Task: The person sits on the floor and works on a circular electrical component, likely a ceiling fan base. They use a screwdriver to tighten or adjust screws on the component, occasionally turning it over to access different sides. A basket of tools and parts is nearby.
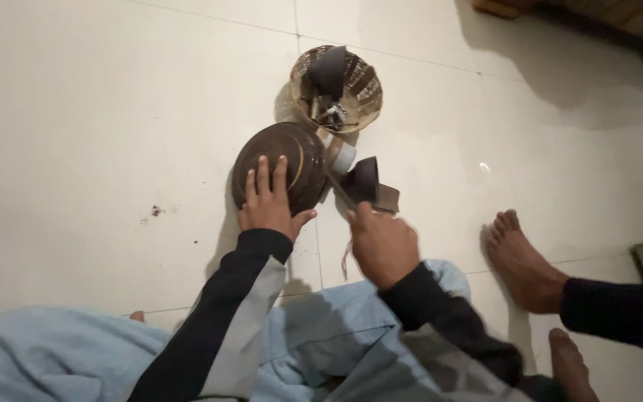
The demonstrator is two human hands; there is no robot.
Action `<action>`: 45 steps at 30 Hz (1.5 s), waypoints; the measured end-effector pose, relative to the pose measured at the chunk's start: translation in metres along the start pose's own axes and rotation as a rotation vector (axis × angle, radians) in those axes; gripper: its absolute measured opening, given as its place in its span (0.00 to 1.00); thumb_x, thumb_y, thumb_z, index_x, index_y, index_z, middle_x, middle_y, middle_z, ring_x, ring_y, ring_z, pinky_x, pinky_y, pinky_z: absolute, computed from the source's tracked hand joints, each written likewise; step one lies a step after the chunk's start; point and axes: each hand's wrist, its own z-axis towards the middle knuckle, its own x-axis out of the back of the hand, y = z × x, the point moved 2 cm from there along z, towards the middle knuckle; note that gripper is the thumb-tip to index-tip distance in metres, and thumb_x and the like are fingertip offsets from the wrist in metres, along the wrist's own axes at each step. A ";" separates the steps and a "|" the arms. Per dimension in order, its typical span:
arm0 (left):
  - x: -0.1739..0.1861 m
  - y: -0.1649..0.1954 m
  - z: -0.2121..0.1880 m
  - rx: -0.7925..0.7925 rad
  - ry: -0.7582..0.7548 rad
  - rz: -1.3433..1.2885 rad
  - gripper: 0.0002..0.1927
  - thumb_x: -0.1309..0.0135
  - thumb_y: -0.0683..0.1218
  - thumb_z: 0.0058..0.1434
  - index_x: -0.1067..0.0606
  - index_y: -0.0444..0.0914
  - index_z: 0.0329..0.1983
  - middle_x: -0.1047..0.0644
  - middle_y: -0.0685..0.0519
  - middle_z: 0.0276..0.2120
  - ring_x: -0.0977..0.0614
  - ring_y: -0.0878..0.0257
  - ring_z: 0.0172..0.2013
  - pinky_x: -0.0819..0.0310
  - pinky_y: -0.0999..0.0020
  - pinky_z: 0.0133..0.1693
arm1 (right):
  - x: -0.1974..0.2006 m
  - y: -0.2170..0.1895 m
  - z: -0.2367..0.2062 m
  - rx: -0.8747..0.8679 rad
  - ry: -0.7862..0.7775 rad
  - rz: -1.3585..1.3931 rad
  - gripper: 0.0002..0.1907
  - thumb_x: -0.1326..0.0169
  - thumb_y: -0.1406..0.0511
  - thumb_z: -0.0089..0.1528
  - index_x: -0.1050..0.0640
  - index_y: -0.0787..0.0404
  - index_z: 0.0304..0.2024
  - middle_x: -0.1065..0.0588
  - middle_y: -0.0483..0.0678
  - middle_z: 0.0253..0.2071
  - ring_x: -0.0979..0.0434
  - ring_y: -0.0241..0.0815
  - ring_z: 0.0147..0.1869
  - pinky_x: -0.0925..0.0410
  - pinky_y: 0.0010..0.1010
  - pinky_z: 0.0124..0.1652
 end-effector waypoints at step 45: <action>0.023 0.005 0.003 0.069 0.027 -0.072 0.61 0.26 0.64 0.41 0.47 0.48 0.73 0.46 0.45 0.73 0.42 0.38 0.69 0.33 0.44 0.59 | 0.069 0.007 0.127 0.759 -0.459 -0.659 0.12 0.49 0.61 0.64 0.18 0.55 0.29 0.21 0.49 0.29 0.17 0.50 0.34 0.24 0.41 0.32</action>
